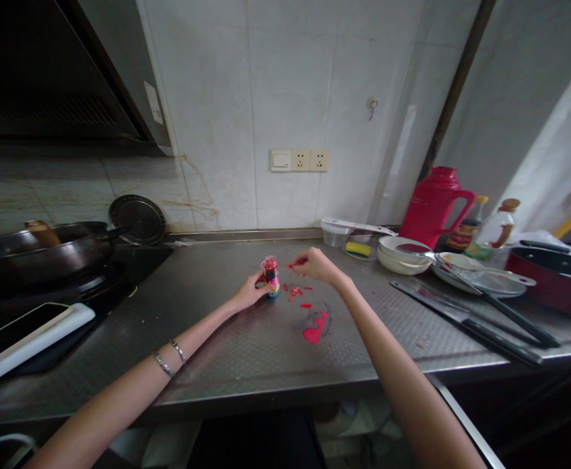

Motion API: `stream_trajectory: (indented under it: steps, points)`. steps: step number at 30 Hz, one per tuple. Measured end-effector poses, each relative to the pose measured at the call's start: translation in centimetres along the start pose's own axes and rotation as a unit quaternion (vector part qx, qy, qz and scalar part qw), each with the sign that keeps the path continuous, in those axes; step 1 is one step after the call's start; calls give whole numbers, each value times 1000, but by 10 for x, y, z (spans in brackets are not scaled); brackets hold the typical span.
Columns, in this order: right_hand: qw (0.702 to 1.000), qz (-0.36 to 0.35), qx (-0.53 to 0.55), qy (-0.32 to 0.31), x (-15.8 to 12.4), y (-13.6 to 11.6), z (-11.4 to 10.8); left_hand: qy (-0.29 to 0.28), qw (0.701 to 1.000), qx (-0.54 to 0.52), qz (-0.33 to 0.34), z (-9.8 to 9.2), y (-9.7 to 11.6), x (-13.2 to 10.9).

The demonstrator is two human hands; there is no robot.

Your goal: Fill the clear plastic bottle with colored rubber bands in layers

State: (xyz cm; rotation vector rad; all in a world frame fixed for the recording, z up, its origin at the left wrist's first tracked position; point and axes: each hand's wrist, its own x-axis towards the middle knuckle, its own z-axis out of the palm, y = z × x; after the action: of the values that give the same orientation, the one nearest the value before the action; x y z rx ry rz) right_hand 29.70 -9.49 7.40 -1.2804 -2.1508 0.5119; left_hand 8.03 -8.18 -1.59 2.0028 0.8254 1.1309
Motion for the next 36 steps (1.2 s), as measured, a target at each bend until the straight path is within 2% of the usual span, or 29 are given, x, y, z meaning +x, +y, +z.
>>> stream_trajectory:
  steps: [3, 8, 15, 20, 32, 36]
  points:
    - [999, -40, 5, 12, 17, -22, -7, -5, 1000, -9, -5, 1, 1, 0]
    - [996, -83, -32, 20, 37, -44, 0, -3, 1000, -7, 2, 1, 0, 0]
    - [987, -90, -123, -56, 48, -43, 7, -3, 1000, 1, 1, 1, -1, 0]
    - [981, -68, -175, -40, 49, -48, 10, -3, 1000, -1, 1, 1, 0, -1]
    - [968, -29, -224, -105, 59, -47, 26, 6, 1000, -2, 11, 1, -4, 0]
    - [971, -43, -222, -73, 55, -48, 21, 5, 1000, 4, 10, 1, -4, 0]
